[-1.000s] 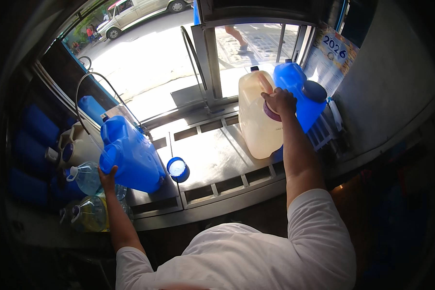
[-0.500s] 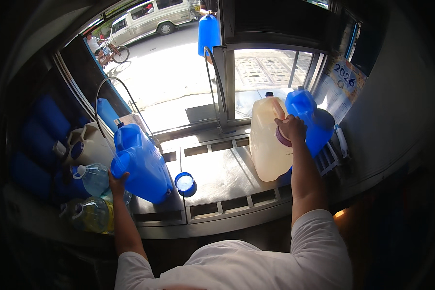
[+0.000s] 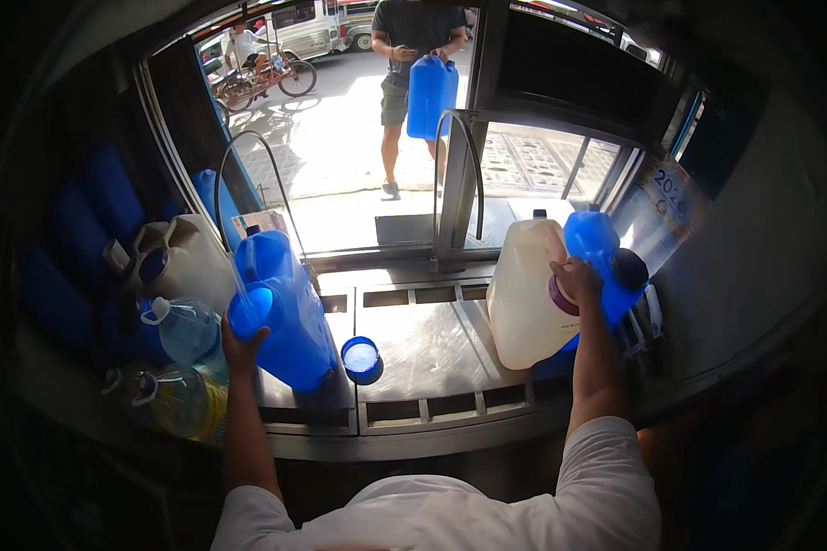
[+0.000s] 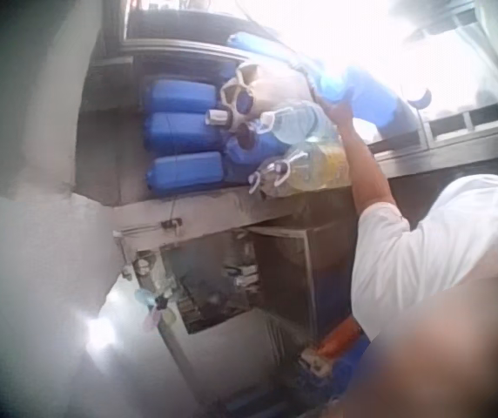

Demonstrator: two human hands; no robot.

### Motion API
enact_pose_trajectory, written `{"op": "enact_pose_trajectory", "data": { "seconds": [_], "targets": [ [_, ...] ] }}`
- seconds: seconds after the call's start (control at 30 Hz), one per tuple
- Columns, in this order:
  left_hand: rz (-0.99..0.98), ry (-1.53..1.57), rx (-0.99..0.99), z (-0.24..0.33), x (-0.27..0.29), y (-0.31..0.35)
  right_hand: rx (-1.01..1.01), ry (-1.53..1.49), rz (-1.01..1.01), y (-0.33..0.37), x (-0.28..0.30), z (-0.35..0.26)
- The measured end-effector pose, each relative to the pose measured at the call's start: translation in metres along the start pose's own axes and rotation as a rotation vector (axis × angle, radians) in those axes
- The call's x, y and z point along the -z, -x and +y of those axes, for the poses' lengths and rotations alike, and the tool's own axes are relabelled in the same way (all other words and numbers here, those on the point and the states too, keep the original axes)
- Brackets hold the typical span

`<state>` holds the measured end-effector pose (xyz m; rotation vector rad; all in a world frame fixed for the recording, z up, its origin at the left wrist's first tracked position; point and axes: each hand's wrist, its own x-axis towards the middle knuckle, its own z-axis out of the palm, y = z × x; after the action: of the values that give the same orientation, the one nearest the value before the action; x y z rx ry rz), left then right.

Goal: The person fills several large blue and white plastic water containers from a tap at a service window, then hands them to a customer. Afterward, the person walks into the shop and retrieves a small black electronic device from a cardboard box.

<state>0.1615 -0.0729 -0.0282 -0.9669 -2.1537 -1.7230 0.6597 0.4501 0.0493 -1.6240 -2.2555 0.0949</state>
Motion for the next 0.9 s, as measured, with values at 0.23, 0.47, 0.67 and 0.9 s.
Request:
{"op": "enact_pose_trajectory", "data": {
  "seconds": [0.23,0.47,0.67,0.9],
  "targets": [
    [0.168,-0.236,0.086,0.001,-0.003,0.033,0.107,0.068,0.077,0.022,0.000,-0.017],
    [-0.368,-0.139,0.302,0.039,-0.092,0.223,0.121,-0.024,0.078,0.017,0.012,0.007],
    [-0.658,0.178,0.085,0.162,-0.321,0.170,0.211,-0.457,-0.180,-0.091,0.030,0.092],
    [-0.842,0.176,-0.040,0.332,-0.504,0.148,-0.103,-0.948,0.075,-0.417,0.014,0.219]
  ]
}}
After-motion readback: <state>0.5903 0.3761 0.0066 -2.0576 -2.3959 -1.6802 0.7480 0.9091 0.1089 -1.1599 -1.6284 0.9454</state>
